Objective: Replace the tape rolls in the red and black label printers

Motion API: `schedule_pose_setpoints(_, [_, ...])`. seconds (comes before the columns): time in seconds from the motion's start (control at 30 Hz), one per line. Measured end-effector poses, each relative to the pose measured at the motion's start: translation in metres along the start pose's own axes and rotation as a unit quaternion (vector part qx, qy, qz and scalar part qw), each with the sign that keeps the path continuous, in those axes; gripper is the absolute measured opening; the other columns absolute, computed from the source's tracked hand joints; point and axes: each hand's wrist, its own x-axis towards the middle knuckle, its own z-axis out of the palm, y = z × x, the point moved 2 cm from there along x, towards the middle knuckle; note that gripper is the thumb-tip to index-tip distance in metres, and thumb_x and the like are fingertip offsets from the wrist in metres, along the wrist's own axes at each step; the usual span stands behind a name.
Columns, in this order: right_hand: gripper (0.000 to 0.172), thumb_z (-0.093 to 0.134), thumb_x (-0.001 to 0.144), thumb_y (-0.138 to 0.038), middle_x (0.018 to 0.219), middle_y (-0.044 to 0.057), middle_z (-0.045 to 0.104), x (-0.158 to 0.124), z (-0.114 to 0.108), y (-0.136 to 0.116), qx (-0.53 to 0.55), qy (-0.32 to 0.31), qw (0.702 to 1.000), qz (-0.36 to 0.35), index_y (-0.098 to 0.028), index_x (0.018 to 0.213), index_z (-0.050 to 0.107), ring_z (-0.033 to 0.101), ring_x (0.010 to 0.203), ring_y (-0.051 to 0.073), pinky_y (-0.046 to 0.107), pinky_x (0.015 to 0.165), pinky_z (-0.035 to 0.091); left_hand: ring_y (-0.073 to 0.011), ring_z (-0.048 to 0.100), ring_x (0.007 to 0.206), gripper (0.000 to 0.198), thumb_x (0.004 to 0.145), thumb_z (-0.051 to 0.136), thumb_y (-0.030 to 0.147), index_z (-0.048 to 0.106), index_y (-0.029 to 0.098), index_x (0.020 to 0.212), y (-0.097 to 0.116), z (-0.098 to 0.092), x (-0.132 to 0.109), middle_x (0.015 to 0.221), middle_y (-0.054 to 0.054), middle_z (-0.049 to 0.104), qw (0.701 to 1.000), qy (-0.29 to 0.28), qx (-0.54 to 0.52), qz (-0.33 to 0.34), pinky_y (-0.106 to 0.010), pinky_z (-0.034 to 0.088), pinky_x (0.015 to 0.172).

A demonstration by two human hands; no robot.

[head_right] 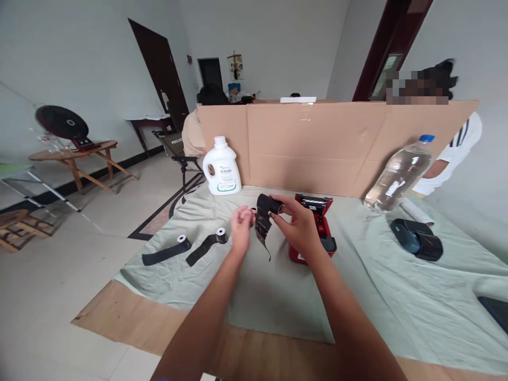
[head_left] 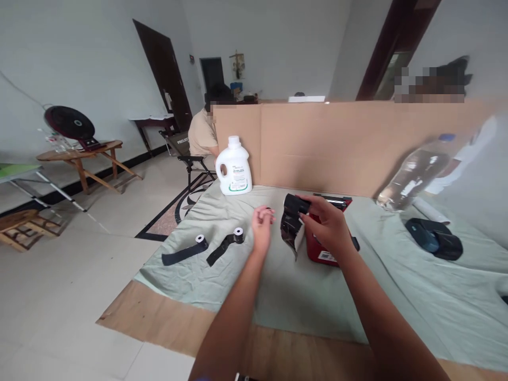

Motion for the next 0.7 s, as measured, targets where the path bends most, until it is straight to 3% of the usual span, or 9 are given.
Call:
schedule_pose_setpoints(0.07, [0.036, 0.066, 0.09, -0.031, 0.126, 0.006, 0.071, 0.003, -0.015, -0.002, -0.005, -0.003, 1.0, 0.007, -0.026, 0.125, 0.063, 0.071, 0.11, 0.024, 0.042, 0.103, 0.054, -0.0107, 0.062, 0.066, 0.029, 0.098, 0.055, 0.044, 0.06, 0.018, 0.108, 0.025, -0.007, 0.015, 0.089, -0.004, 0.068, 0.999, -0.019, -0.021, 0.016, -0.026, 0.053, 0.065])
schedule_pose_setpoints(0.13, [0.035, 0.067, 0.089, -0.031, 0.123, 0.005, 0.072, 0.005, -0.027, -0.002, -0.027, -0.002, 1.0, 0.006, -0.027, 0.124, 0.065, 0.071, 0.107, 0.024, 0.042, 0.101, 0.055, -0.0135, 0.066, 0.073, 0.032, 0.093, 0.06, 0.05, 0.063, 0.021, 0.106, 0.058, -0.003, 0.023, 0.096, -0.006, 0.071, 0.995, -0.093, -0.021, 0.037, -0.026, 0.053, 0.064])
schedule_pose_setpoints(0.23, [0.035, 0.065, 0.089, -0.028, 0.122, 0.003, 0.073, 0.005, -0.038, 0.0, -0.06, -0.016, 0.998, 0.0, -0.029, 0.124, 0.066, 0.071, 0.099, 0.022, 0.04, 0.092, 0.057, -0.0186, 0.07, 0.082, 0.044, 0.084, 0.072, 0.05, 0.067, 0.025, 0.12, 0.1, 0.021, 0.019, 0.113, -0.008, 0.072, 0.965, -0.254, 0.069, 0.014, -0.028, 0.055, 0.063])
schedule_pose_setpoints(0.3, [0.036, 0.064, 0.089, -0.026, 0.124, 0.002, 0.072, 0.004, -0.042, 0.001, -0.078, -0.028, 0.996, -0.008, -0.03, 0.124, 0.066, 0.07, 0.095, 0.021, 0.038, 0.086, 0.057, -0.0183, 0.069, 0.076, 0.05, 0.08, 0.077, 0.044, 0.066, 0.029, 0.127, 0.115, 0.038, 0.012, 0.108, -0.005, 0.073, 0.942, -0.306, 0.136, 0.015, -0.028, 0.056, 0.06])
schedule_pose_setpoints(0.43, [0.036, 0.064, 0.088, -0.027, 0.12, 0.003, 0.072, 0.004, -0.049, 0.001, -0.088, -0.036, 0.995, 0.003, -0.029, 0.124, 0.066, 0.064, 0.079, 0.017, 0.033, 0.073, 0.053, -0.0181, 0.068, 0.08, 0.041, 0.081, 0.077, 0.038, 0.071, 0.03, 0.121, 0.113, 0.06, 0.003, 0.107, -0.002, 0.073, 0.934, -0.319, 0.157, 0.039, -0.03, 0.058, 0.068])
schedule_pose_setpoints(0.57, [0.037, 0.065, 0.086, -0.028, 0.1, 0.002, 0.073, 0.006, -0.06, -0.001, -0.085, -0.05, 0.994, 0.035, -0.026, 0.123, 0.068, 0.06, 0.073, 0.016, 0.03, 0.07, 0.049, -0.0207, 0.07, 0.088, 0.045, 0.075, 0.082, 0.038, 0.07, 0.026, 0.117, 0.094, 0.065, 0.002, 0.106, -0.004, 0.073, 0.941, -0.327, 0.086, -0.018, -0.034, 0.059, 0.075])
schedule_pose_setpoints(0.7, [0.031, 0.062, 0.087, -0.031, 0.09, 0.001, 0.072, 0.008, -0.072, -0.001, -0.055, -0.105, 0.991, 0.068, -0.023, 0.116, 0.071, 0.059, 0.068, 0.014, 0.028, 0.064, 0.047, -0.02, 0.071, 0.082, 0.034, 0.077, 0.08, 0.038, 0.07, 0.023, 0.105, 0.082, 0.07, -0.001, 0.091, -0.002, 0.074, 0.932, -0.352, 0.078, -0.034, -0.033, 0.058, 0.073])
